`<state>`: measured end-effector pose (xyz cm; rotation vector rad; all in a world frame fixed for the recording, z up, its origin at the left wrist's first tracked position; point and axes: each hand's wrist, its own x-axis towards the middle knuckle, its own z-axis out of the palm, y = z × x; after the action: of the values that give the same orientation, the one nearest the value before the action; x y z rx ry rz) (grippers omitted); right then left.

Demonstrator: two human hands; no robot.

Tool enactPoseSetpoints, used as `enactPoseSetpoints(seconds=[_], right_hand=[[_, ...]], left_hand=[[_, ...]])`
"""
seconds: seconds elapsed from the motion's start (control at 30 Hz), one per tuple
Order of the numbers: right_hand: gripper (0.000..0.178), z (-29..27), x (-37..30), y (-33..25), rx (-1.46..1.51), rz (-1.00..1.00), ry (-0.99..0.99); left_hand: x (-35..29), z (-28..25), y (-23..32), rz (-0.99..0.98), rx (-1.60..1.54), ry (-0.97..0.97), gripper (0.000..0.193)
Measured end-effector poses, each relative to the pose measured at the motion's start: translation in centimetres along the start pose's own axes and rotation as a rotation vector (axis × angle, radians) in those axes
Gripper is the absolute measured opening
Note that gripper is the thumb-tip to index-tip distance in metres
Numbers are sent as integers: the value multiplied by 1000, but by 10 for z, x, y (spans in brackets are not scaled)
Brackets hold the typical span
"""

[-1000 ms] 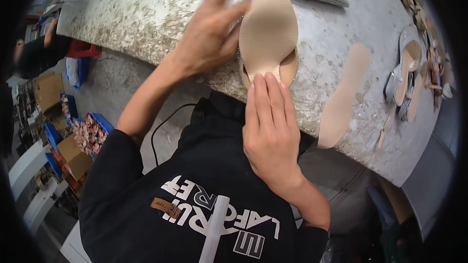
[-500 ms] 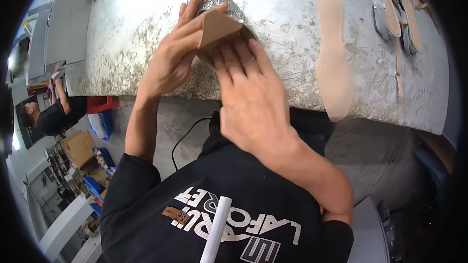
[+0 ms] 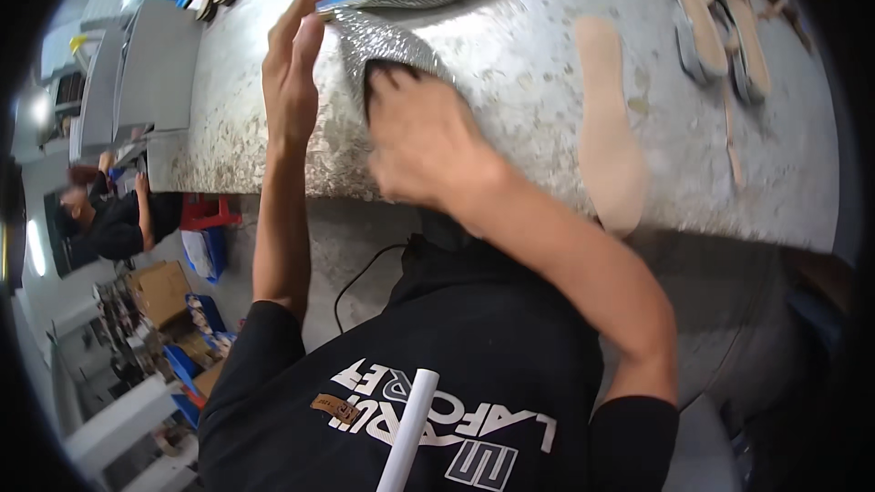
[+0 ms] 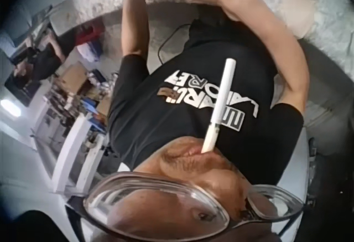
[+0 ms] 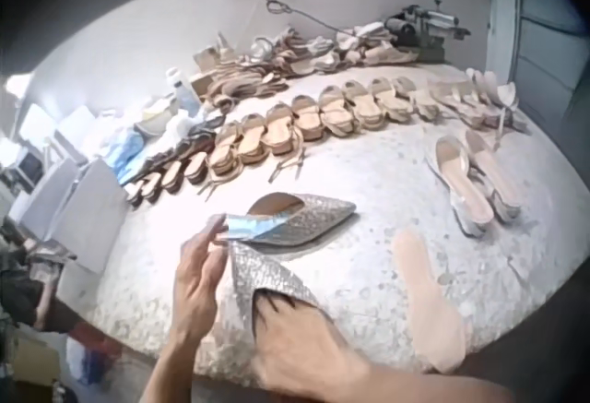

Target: Place insoles into shoe uppers and press them down to secure them.

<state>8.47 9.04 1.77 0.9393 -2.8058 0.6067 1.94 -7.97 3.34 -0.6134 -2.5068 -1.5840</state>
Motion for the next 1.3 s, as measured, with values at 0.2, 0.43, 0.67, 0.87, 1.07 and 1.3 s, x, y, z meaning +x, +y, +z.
enactPoseSetpoints(seconds=[0.2, 0.43, 0.67, 0.87, 1.07, 1.3], right_hand=[[36, -45, -1, -22, 361, 50, 265], [54, -103, -64, -16, 23, 8, 251], [34, -69, -61, 43, -33, 277, 658], [21, -53, 5, 119, -137, 368, 621], [45, -58, -93, 67, -111, 873, 227], [35, -94, -96, 78, 788, 1067, 248]], left_hand=[[13, 30, 58, 149, -1022, 71, 29], [35, 60, 76, -178, -938, 1, 35], [76, 83, 56, -374, -503, 243, 71], [25, 87, 7, -73, 243, 120, 47], [-67, 19, 40, -67, 184, -260, 49], [-87, 5, 77, -114, 53, -45, 74]])
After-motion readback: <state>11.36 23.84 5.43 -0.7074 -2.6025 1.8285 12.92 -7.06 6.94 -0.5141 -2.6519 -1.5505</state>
